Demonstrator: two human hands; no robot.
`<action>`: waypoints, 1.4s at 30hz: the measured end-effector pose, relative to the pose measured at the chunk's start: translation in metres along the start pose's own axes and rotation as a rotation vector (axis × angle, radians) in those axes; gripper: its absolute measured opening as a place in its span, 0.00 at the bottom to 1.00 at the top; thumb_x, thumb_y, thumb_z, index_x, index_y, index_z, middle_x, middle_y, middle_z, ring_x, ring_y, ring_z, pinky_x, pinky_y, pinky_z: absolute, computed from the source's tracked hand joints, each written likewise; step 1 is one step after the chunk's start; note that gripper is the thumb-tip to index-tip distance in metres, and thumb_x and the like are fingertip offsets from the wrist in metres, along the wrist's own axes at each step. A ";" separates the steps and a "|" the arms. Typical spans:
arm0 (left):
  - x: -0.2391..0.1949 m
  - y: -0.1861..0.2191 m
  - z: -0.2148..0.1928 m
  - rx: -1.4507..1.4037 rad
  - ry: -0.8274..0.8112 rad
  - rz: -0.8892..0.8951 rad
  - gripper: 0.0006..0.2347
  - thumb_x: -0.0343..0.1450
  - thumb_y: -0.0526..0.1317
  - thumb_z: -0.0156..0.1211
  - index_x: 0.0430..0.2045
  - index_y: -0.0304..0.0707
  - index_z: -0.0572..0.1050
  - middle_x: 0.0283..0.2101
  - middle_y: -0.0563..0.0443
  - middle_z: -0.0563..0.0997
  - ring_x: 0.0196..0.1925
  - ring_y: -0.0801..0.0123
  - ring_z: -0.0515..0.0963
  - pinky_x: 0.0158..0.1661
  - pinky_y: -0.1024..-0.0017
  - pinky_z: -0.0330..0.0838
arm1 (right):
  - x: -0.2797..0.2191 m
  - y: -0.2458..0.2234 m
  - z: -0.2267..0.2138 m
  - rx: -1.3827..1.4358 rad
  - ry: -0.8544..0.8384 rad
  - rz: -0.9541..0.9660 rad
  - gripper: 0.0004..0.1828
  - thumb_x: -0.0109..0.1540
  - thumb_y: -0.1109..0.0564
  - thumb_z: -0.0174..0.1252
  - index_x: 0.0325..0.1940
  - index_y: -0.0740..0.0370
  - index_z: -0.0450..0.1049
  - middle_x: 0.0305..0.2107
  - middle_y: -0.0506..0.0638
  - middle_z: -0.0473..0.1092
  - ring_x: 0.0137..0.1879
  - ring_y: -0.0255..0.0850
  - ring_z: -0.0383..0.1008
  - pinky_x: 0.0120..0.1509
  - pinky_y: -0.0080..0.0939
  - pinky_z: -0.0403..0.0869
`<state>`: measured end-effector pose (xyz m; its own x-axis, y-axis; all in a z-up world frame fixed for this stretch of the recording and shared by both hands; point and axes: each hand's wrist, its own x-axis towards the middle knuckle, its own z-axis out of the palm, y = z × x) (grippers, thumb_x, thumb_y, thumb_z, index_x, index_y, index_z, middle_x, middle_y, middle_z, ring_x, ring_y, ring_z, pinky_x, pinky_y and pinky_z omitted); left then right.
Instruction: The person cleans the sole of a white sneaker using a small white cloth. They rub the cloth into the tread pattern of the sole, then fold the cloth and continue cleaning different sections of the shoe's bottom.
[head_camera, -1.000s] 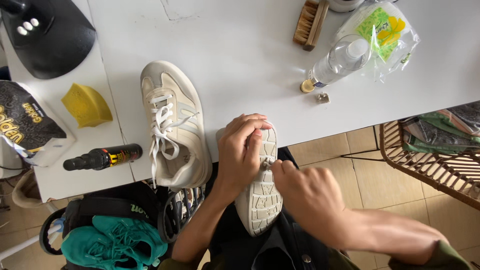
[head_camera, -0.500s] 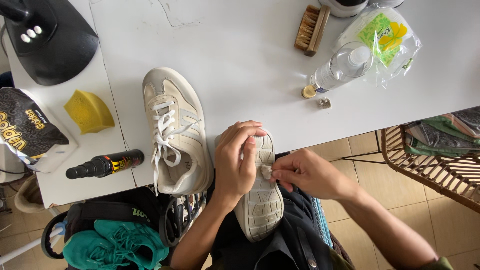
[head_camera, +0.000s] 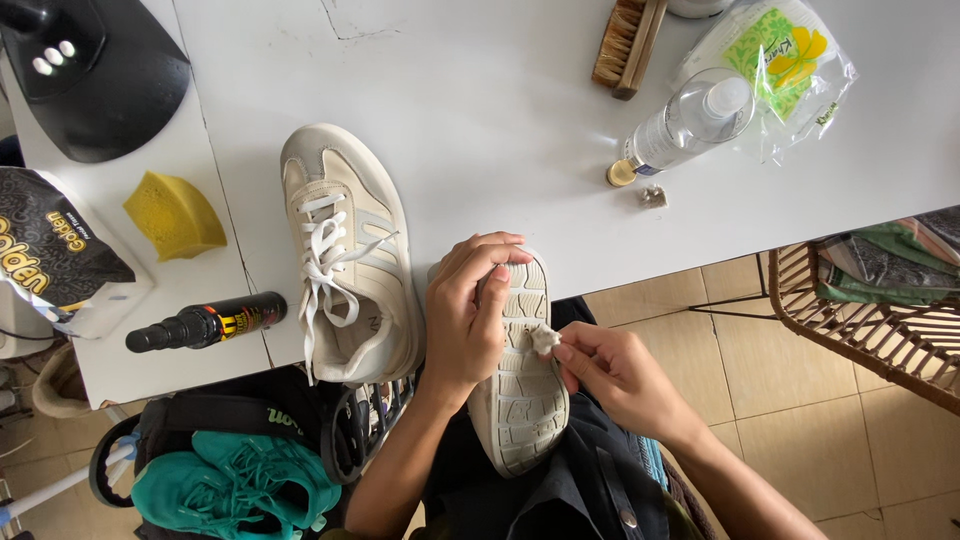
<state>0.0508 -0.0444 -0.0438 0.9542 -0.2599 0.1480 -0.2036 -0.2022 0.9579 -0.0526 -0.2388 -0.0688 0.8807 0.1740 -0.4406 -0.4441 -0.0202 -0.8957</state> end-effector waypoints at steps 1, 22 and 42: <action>0.000 0.000 0.000 -0.002 -0.002 0.001 0.14 0.83 0.42 0.47 0.41 0.39 0.83 0.49 0.42 0.88 0.60 0.46 0.86 0.69 0.42 0.67 | -0.001 -0.004 0.001 0.000 0.003 0.000 0.15 0.73 0.60 0.56 0.38 0.68 0.85 0.15 0.51 0.72 0.12 0.29 0.59 0.17 0.25 0.59; 0.003 0.020 -0.001 0.162 0.002 0.056 0.15 0.82 0.40 0.41 0.41 0.35 0.79 0.48 0.43 0.86 0.55 0.53 0.85 0.58 0.59 0.75 | -0.015 -0.043 0.024 -1.218 0.237 -0.402 0.18 0.63 0.73 0.52 0.49 0.53 0.72 0.25 0.41 0.74 0.14 0.37 0.61 0.14 0.42 0.54; 0.007 0.018 0.000 0.098 -0.036 0.016 0.13 0.81 0.37 0.44 0.39 0.35 0.81 0.51 0.41 0.87 0.57 0.52 0.86 0.60 0.59 0.74 | -0.018 -0.045 0.020 -1.355 0.264 -0.532 0.26 0.55 0.74 0.59 0.56 0.57 0.78 0.25 0.40 0.71 0.18 0.34 0.65 0.16 0.39 0.64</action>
<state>0.0535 -0.0497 -0.0261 0.9424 -0.2977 0.1527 -0.2413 -0.2883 0.9267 -0.0516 -0.2213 -0.0193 0.9568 0.2781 0.0848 0.2907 -0.9215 -0.2574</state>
